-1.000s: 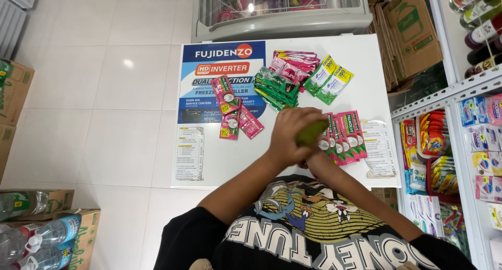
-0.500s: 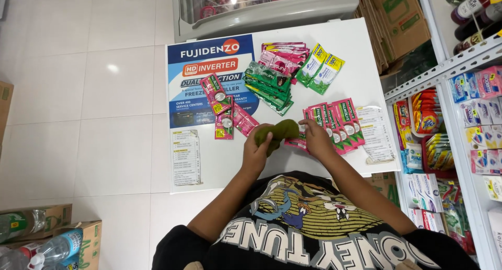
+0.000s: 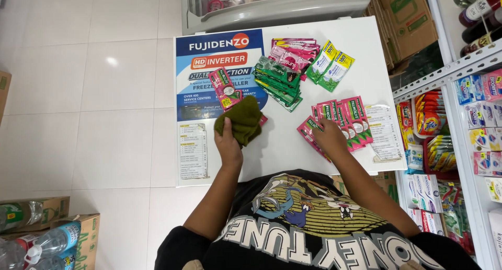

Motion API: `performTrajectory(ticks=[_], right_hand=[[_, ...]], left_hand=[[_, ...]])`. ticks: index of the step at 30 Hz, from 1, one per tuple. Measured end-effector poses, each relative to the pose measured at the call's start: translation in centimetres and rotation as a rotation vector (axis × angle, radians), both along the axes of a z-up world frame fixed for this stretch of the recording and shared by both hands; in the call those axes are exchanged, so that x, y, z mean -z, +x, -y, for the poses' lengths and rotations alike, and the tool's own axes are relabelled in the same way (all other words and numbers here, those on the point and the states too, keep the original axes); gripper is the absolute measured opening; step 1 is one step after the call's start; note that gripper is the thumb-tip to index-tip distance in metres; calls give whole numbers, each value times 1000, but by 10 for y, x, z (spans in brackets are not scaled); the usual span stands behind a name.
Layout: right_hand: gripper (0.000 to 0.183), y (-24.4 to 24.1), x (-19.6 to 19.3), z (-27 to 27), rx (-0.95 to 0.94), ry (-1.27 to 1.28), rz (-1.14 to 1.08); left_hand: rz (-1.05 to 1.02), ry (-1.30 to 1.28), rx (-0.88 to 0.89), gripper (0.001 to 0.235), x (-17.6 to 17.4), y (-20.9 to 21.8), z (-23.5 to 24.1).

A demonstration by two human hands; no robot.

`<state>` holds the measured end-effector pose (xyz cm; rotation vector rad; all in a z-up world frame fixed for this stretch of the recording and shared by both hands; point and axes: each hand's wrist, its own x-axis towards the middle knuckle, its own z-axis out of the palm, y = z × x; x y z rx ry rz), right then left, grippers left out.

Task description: The person moves from a shelf to a white chest freezer and wipes the top surface with a green cloth. They repeatedly pick up stacks of small pink and green sachets, wipe the surface underneath, and place the sachets back down in organized piles.

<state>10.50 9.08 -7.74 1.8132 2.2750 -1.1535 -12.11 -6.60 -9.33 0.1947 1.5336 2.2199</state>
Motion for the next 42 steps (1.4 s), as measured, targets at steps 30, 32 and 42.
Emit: performTrajectory(ticks=[30, 32, 42], right_hand=[[37, -173, 48, 23, -592, 360, -315], [37, -198, 43, 22, -639, 388, -295], [69, -262, 58, 13, -567, 522, -63]], left_hand=[[-1183, -1336, 47, 56, 103, -111, 21], [-1178, -1329, 53, 55, 98, -124, 15], [-1148, -1312, 105, 54, 92, -158, -12]])
